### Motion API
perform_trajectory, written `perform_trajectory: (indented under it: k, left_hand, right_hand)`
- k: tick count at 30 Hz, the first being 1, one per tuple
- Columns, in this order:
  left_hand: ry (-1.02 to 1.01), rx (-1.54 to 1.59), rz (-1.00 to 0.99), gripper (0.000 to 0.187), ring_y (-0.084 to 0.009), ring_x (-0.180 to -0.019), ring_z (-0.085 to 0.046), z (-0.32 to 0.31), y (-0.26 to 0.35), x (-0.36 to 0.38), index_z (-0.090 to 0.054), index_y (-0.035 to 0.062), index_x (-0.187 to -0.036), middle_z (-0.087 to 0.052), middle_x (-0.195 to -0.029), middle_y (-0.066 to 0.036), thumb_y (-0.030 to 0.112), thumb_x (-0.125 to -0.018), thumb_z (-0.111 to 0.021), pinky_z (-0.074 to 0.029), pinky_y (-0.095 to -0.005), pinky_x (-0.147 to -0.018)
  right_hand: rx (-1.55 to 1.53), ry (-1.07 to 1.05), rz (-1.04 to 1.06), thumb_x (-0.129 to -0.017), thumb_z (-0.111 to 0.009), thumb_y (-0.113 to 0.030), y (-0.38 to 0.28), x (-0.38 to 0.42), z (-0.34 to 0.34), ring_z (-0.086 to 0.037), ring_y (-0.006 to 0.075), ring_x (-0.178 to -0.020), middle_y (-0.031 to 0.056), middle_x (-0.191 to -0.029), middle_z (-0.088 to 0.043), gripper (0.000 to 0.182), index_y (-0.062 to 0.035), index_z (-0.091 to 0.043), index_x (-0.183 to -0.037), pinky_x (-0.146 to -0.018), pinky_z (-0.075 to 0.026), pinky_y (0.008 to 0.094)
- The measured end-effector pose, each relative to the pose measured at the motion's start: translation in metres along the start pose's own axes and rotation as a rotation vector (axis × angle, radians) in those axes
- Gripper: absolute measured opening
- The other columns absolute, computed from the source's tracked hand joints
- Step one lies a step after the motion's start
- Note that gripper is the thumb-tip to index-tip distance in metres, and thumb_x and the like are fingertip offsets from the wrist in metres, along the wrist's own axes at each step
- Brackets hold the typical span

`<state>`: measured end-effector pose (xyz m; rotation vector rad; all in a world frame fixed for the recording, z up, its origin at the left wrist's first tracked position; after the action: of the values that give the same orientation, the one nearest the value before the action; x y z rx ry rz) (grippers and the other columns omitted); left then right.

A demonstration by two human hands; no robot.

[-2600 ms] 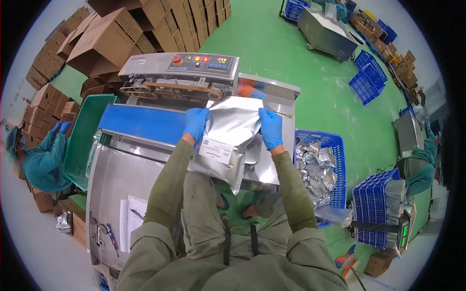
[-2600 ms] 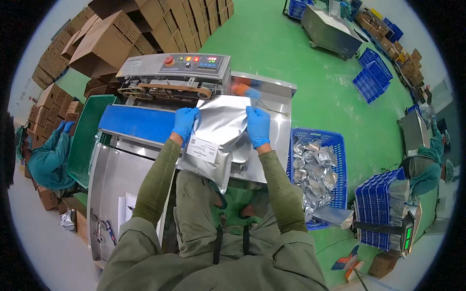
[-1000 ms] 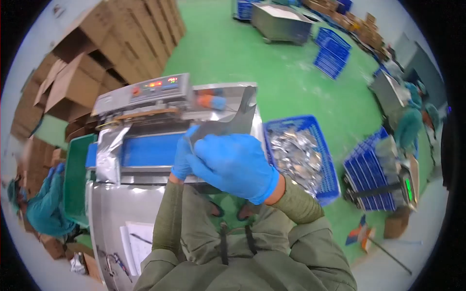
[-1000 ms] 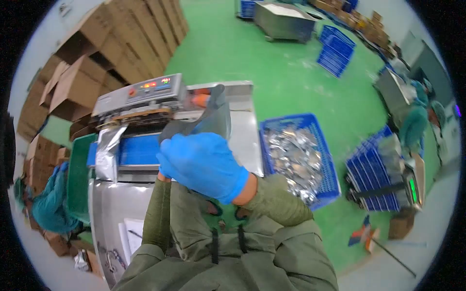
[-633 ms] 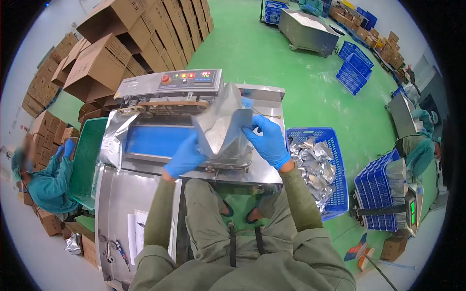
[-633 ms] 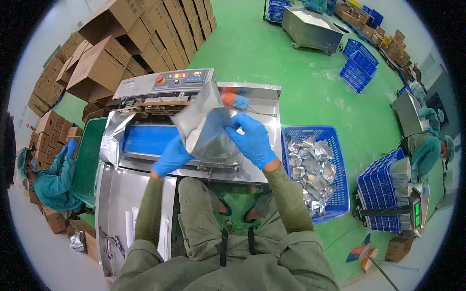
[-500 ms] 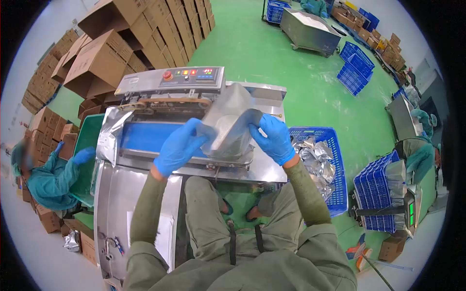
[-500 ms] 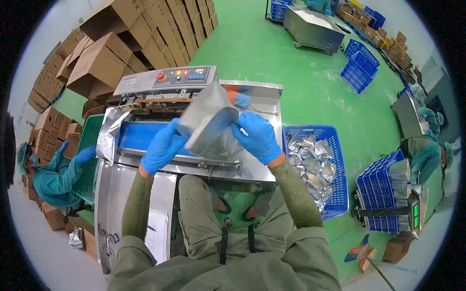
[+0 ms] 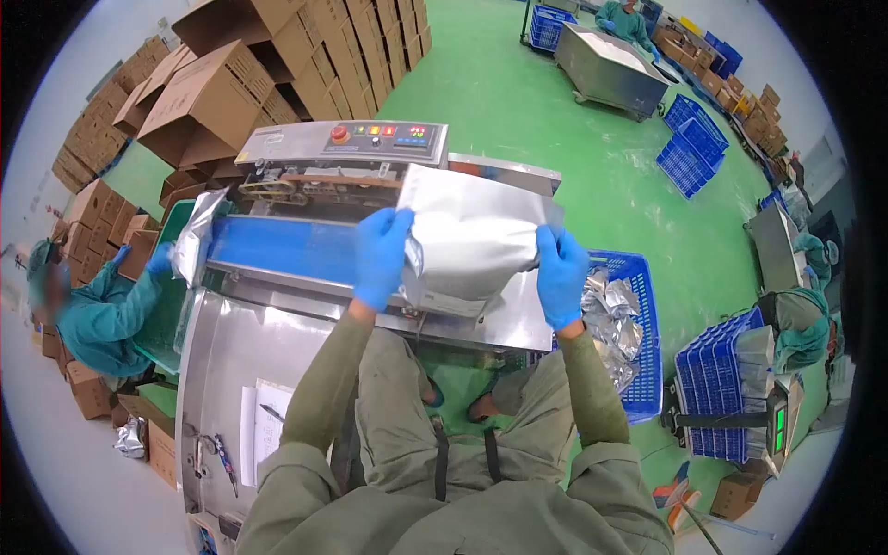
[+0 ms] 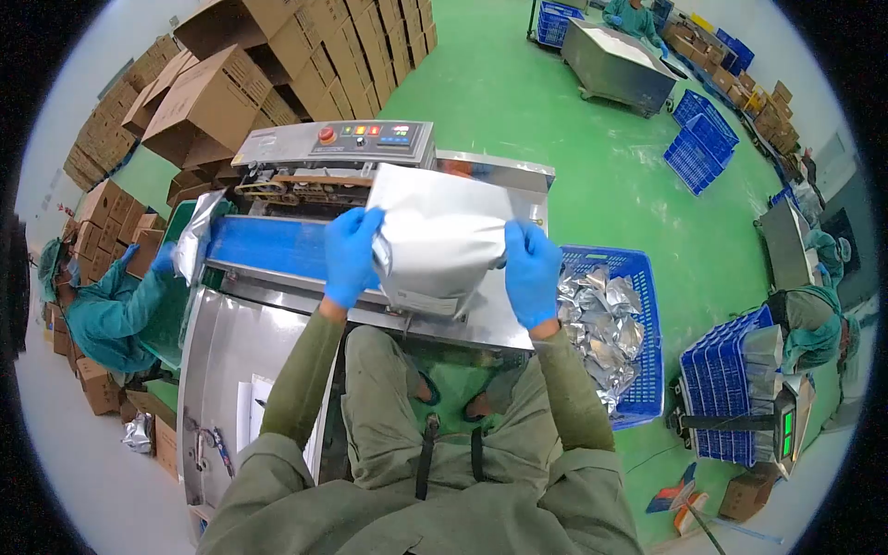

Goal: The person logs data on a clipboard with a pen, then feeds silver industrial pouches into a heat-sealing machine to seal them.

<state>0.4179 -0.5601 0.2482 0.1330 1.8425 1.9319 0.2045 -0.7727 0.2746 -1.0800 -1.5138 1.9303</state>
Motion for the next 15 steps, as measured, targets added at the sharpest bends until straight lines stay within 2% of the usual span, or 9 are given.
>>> perform_trajectory:
  k: [1,4,5,8,9,12,13,14,15]
  left_hand:
    - [-0.038,-0.025,0.024,0.021,-0.0081,-0.059,-0.050,-0.010,-0.026,-0.014,-0.068,-0.0039,-0.080,-0.059,-0.063,-0.003,0.015,-0.088,-0.067,-0.041,-0.0296,-0.056]
    - [-0.093,-0.183,0.067,0.025,-0.0099,-0.055,-0.051,-0.026,-0.105,-0.037,-0.067,-0.0029,-0.069,-0.060,-0.059,-0.003,0.017,-0.084,-0.070,-0.042,-0.0313,-0.053]
    - [-0.064,-0.088,0.136,0.028,-0.0124,-0.053,-0.053,-0.026,-0.127,-0.038,-0.067,-0.0029,-0.067,-0.062,-0.058,-0.005,0.019,-0.084,-0.069,-0.042,-0.0336,-0.053]
    - [-0.064,-0.151,0.039,0.030,-0.0130,-0.054,-0.054,-0.022,-0.158,-0.055,-0.068,-0.0031,-0.067,-0.063,-0.059,-0.006,0.021,-0.084,-0.068,-0.043,-0.0345,-0.053]
    - [-0.071,-0.124,0.136,0.029,-0.0132,-0.056,-0.056,-0.019,-0.156,-0.053,-0.068,-0.0025,-0.068,-0.064,-0.061,-0.007,0.021,-0.084,-0.068,-0.044,-0.0349,-0.054]
    - [-0.061,-0.107,0.163,0.028,-0.0159,-0.057,-0.057,-0.005,-0.189,-0.070,-0.070,-0.0019,-0.071,-0.066,-0.064,-0.011,0.023,-0.083,-0.066,-0.044,-0.0353,-0.055]
    - [-0.092,-0.332,0.040,0.028,-0.0242,-0.057,-0.060,0.004,-0.227,-0.091,-0.069,0.0020,-0.070,-0.066,-0.066,-0.016,0.023,-0.086,-0.062,-0.046,-0.0395,-0.057]
    - [-0.184,-0.739,-0.346,0.027,-0.0324,-0.061,-0.061,0.001,-0.229,-0.096,-0.069,0.0047,-0.073,-0.067,-0.073,-0.019,0.022,-0.090,-0.056,-0.048,-0.0446,-0.060]
    - [-0.204,-0.828,-0.369,0.026,-0.0309,-0.063,-0.061,0.008,-0.232,-0.103,-0.069,0.0048,-0.077,-0.067,-0.076,-0.018,0.021,-0.092,-0.055,-0.048,-0.0448,-0.062]
  right_hand:
    - [-0.058,-0.012,-0.057,-0.097,-0.058,-0.019,0.020,-0.008,-0.003,-0.055,0.0098,-0.055,0.0014,-0.063,-0.054,0.028,0.0027,-0.062,-0.080,-0.050,-0.045,0.0272]
    - [-0.053,-0.055,-0.217,-0.094,-0.059,-0.021,0.111,-0.029,-0.016,-0.056,0.0119,-0.050,0.0032,-0.060,-0.053,0.031,0.0014,-0.060,-0.072,-0.046,-0.045,0.0293]
    - [-0.049,-0.038,-0.251,-0.091,-0.061,-0.022,0.127,-0.031,-0.020,-0.057,0.0137,-0.047,0.0047,-0.057,-0.053,0.034,0.0016,-0.059,-0.068,-0.044,-0.046,0.0304]
    - [-0.058,-0.032,-0.281,-0.090,-0.062,-0.022,0.141,-0.038,-0.037,-0.057,0.0142,-0.048,0.0055,-0.057,-0.055,0.034,0.0018,-0.058,-0.066,-0.045,-0.047,0.0311]
    - [-0.075,-0.029,-0.269,-0.090,-0.062,-0.022,0.151,-0.043,-0.045,-0.057,0.0147,-0.048,0.0058,-0.058,-0.055,0.032,0.0008,-0.060,-0.068,-0.045,-0.047,0.0331]
    - [-0.028,-0.055,-0.196,-0.091,-0.062,-0.023,0.169,-0.056,-0.063,-0.056,0.0148,-0.048,0.0065,-0.057,-0.055,0.032,-0.0007,-0.059,-0.067,-0.046,-0.046,0.0349]
    - [0.001,-0.074,-0.152,-0.092,-0.060,-0.024,0.167,-0.057,-0.071,-0.053,0.0142,-0.050,0.0064,-0.057,-0.052,0.033,-0.0028,-0.058,-0.067,-0.048,-0.044,0.0362]
    - [0.030,-0.077,-0.109,-0.090,-0.057,-0.020,0.175,-0.057,-0.079,-0.049,0.0171,-0.051,0.0077,-0.057,-0.049,0.030,-0.0056,-0.055,-0.064,-0.049,-0.040,0.0382]
    - [0.623,0.002,0.611,-0.085,-0.057,-0.013,0.149,-0.044,-0.096,-0.053,0.0258,-0.060,0.0104,-0.064,-0.052,0.015,-0.0069,-0.058,-0.071,-0.057,-0.044,0.0406]
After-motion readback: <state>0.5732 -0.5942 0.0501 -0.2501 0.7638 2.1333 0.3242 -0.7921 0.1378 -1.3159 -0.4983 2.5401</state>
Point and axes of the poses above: each hand's wrist, its own x-axis away from the middle knuckle, its own z-axis out of the back of the hand, y = z × x, the point moved 9 cm from there along -x, towards the middle knuckle
